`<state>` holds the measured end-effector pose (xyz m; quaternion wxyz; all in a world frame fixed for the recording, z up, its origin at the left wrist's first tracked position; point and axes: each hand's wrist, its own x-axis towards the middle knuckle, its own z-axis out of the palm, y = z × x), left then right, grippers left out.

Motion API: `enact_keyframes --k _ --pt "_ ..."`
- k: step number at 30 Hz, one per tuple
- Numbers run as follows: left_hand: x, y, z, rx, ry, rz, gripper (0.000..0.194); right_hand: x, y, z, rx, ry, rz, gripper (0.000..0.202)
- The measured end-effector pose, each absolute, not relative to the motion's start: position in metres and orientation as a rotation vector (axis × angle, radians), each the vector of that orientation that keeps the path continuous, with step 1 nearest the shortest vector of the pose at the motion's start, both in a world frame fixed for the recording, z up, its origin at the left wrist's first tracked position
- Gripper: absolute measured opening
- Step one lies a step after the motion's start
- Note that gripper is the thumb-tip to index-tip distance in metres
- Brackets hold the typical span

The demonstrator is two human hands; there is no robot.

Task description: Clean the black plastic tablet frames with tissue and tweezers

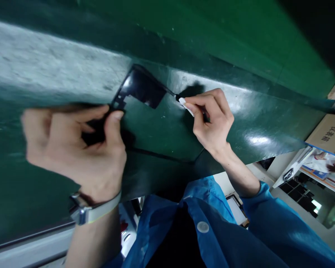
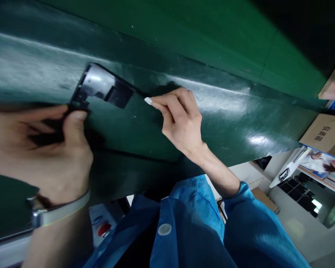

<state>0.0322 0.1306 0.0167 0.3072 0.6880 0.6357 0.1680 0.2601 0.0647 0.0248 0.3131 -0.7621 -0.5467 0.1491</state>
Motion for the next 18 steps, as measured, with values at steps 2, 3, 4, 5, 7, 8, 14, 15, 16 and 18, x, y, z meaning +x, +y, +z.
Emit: enact_keyframes --k 2,3,4,5,7,8,14,15,16,18 --pt "0.030 0.106 0.022 1.814 1.819 0.387 0.048 0.249 0.067 0.038 -1.944 -1.370 0.413 0.016" --pt "0.028 0.092 0.024 1.796 1.852 0.374 0.043 0.243 0.069 0.044 -1.891 -1.337 0.440 0.013" --pt "0.026 0.078 0.027 1.776 1.867 0.373 0.040 0.237 0.071 0.049 -1.829 -1.308 0.477 0.011" --pt "0.023 0.066 0.029 1.771 1.864 0.362 0.037 0.232 0.072 0.053 -1.771 -1.281 0.519 0.009" --pt "0.016 0.052 0.033 1.757 1.825 0.328 0.030 0.221 0.071 0.056 -1.706 -1.251 0.601 0.010" --pt "0.011 0.052 0.035 1.762 1.806 0.312 0.026 0.217 0.070 0.055 -1.704 -1.256 0.627 0.010" --pt "-0.031 0.109 0.030 2.219 1.370 0.423 0.090 0.203 0.071 0.041 -1.675 -1.507 0.639 0.012" --pt "-0.036 0.119 0.025 2.285 1.230 0.391 0.104 0.202 0.073 0.039 -1.652 -1.568 0.661 0.013" --pt "-0.041 0.128 0.020 2.321 1.097 0.323 0.113 0.203 0.076 0.037 -1.633 -1.630 0.693 0.015" --pt "-0.046 0.142 0.011 2.308 0.890 0.148 0.115 0.204 0.081 0.037 -1.603 -1.756 0.756 0.021"
